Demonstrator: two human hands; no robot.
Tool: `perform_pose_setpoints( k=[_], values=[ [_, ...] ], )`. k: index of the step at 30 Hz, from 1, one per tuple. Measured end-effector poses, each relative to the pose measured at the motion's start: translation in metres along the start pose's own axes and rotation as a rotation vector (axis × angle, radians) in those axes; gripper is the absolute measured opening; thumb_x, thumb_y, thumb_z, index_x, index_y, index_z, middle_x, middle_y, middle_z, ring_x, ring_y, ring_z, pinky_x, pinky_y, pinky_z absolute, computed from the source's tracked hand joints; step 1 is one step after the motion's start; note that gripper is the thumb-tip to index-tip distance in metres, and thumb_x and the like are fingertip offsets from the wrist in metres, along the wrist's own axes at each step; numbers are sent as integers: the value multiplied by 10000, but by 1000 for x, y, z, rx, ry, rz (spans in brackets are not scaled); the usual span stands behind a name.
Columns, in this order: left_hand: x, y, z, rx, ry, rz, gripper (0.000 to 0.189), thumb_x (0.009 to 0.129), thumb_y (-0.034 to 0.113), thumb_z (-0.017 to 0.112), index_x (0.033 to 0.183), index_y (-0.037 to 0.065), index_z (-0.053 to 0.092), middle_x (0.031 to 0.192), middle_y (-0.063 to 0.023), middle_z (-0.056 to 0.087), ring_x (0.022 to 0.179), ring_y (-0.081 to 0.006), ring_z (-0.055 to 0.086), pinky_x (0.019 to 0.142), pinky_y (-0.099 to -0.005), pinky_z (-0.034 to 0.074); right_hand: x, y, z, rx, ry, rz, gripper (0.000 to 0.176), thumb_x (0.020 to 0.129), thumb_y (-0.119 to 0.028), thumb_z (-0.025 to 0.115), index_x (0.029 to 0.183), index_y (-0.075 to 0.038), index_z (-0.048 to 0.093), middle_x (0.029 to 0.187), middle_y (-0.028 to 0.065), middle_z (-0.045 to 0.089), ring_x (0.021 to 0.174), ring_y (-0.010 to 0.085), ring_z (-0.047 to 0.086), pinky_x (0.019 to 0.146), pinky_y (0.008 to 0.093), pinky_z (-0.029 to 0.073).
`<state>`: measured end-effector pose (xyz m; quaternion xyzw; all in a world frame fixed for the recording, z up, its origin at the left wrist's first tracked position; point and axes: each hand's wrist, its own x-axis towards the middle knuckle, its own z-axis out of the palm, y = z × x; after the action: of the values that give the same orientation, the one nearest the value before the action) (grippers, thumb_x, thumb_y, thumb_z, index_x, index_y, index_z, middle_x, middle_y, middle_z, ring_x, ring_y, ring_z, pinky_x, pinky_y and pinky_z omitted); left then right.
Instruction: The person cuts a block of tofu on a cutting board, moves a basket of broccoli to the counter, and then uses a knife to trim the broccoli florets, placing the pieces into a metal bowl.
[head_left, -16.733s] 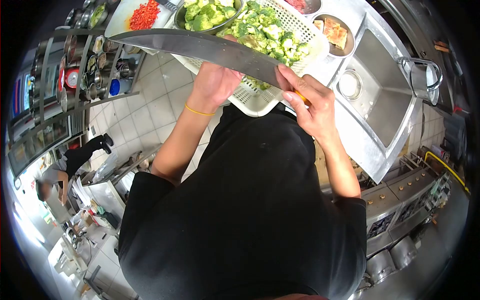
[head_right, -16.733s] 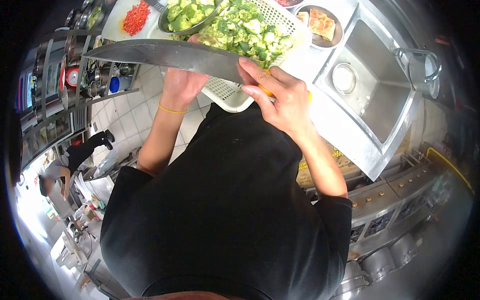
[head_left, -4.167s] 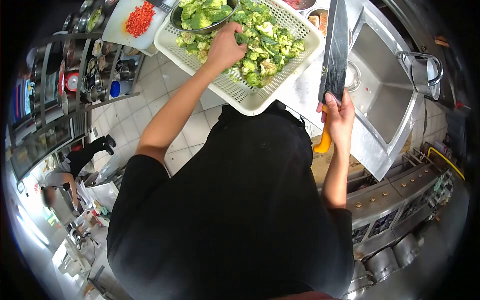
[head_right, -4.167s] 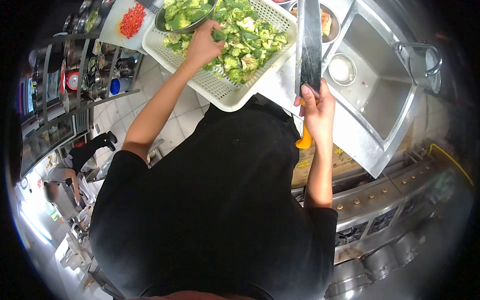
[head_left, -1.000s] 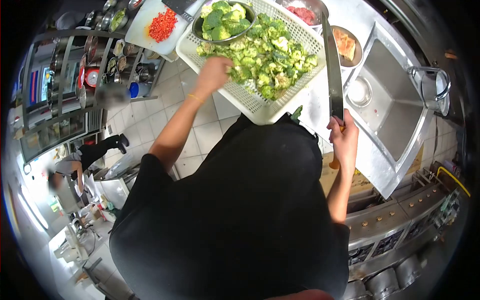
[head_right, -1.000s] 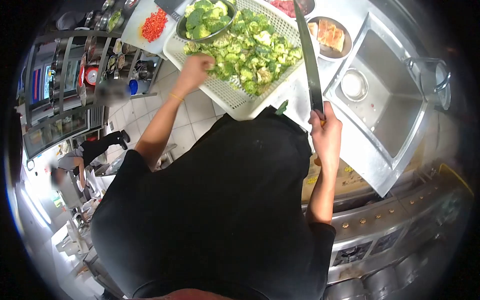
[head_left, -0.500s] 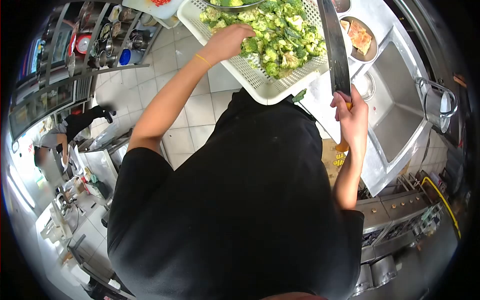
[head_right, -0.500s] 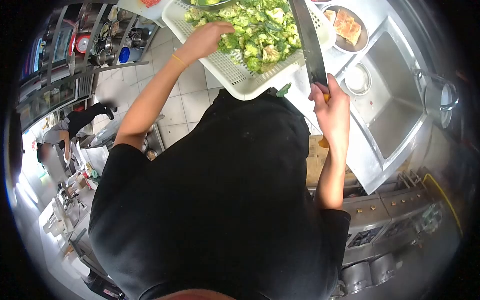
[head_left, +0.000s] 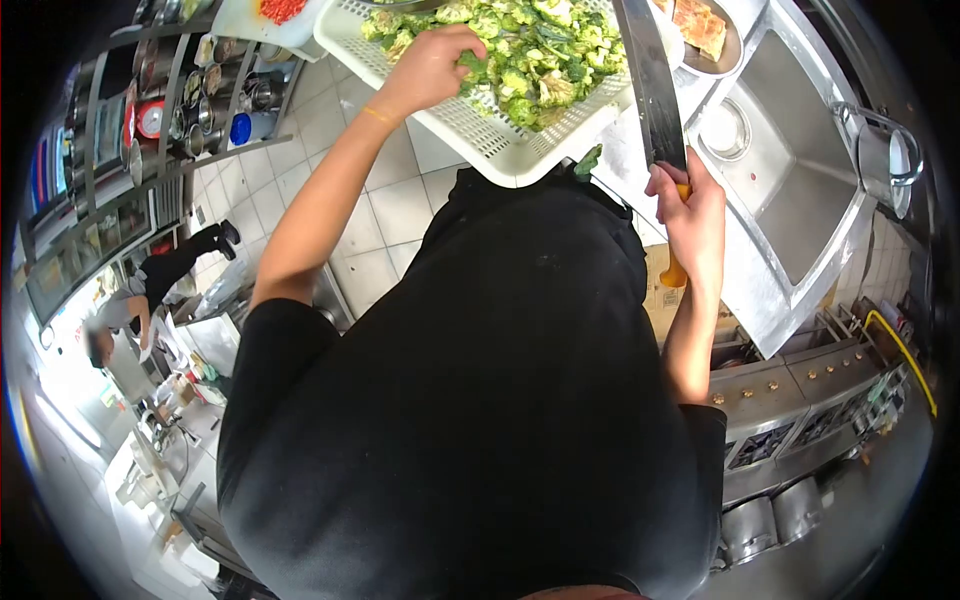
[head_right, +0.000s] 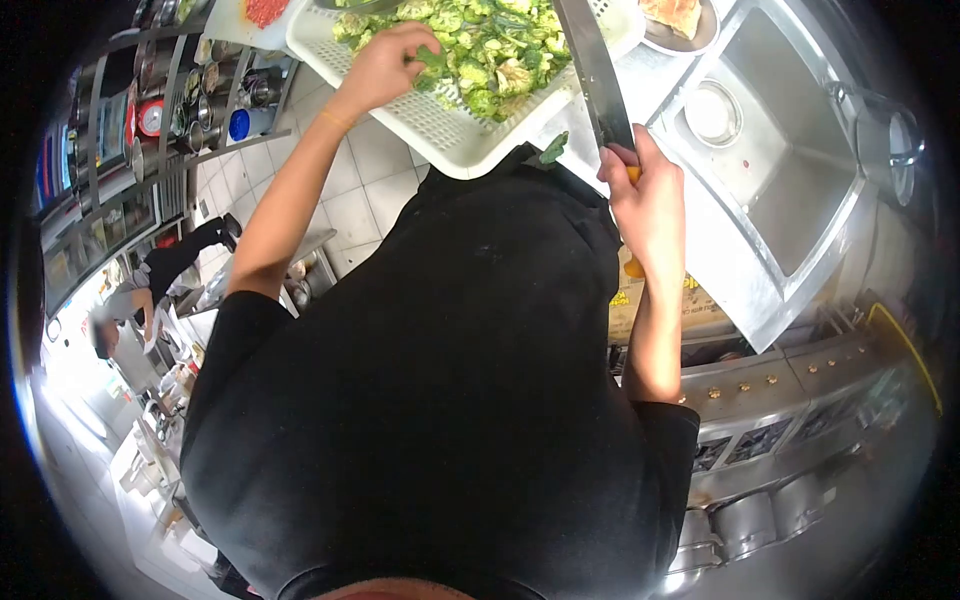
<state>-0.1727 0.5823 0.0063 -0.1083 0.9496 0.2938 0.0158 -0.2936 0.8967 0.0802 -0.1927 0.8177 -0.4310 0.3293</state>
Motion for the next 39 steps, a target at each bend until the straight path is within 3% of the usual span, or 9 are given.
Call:
perform_pose_setpoints(
  k=[5,8,9,12,18,26,29,32,39],
  values=[
    [-12,20,-19,-792,336,49,385,839,20,580,1202,-24,461,995,-65,597,790,-180,560,778,-272,468,4,2,5,0,14,-3,283,850,-17,544,1112,87,513,847,215,671,725,179,666,654,284,501],
    [-23,35,-23,-1050,392,-163,536,731,-41,625,1242,59,499,1036,-96,574,906,-210,559,770,-306,468,7,1,10,7,-4,-12,295,848,-16,547,1117,100,506,846,212,672,735,178,668,655,285,503],
    [-18,45,-19,-1329,504,5,465,744,-64,598,1189,46,522,1033,-67,569,850,-144,562,701,-231,465,7,-2,13,18,-17,-11,301,848,-18,550,1118,108,502,844,208,673,734,173,666,653,286,504],
    [-16,57,-20,-1948,318,98,321,879,71,499,1186,-17,466,961,-109,601,811,-202,589,786,-290,482,13,-10,20,33,-27,-49,271,843,-17,558,1094,80,526,840,210,670,722,211,674,646,304,503],
    [-14,75,-8,-2294,307,-133,303,928,201,476,1150,-5,490,989,-187,581,828,-251,579,783,-309,486,20,-34,31,-264,183,-474,222,821,-23,574,1042,-28,587,839,172,637,737,349,625,629,405,477],
    [-4,86,-14,-1911,327,38,124,883,88,504,1000,53,486,946,-146,594,790,-229,599,702,-308,481,31,-57,36,-373,113,-566,386,797,-6,576,1137,-185,616,725,91,569,621,270,585,584,372,468],
    [2,48,5,-1119,595,-135,209,802,-20,602,991,32,528,911,-84,610,670,-154,617,555,-262,466,41,-46,32,-199,156,-586,381,800,-4,578,1128,-188,635,761,97,598,618,250,591,593,344,477],
    [-2,24,12,-649,444,-272,238,812,-42,570,1041,23,567,932,-80,604,769,-155,642,636,-267,497,45,-30,15,-175,297,-456,214,862,-68,586,1068,-38,636,740,63,640,661,97,590,620,242,467],
    [28,12,37,-108,255,-192,319,729,56,662,1042,18,619,968,-151,610,847,-298,626,738,-365,495,27,-7,-10,-148,357,-252,220,869,-87,584,1071,-8,616,730,64,644,646,85,567,622,241,456]
  ],
)
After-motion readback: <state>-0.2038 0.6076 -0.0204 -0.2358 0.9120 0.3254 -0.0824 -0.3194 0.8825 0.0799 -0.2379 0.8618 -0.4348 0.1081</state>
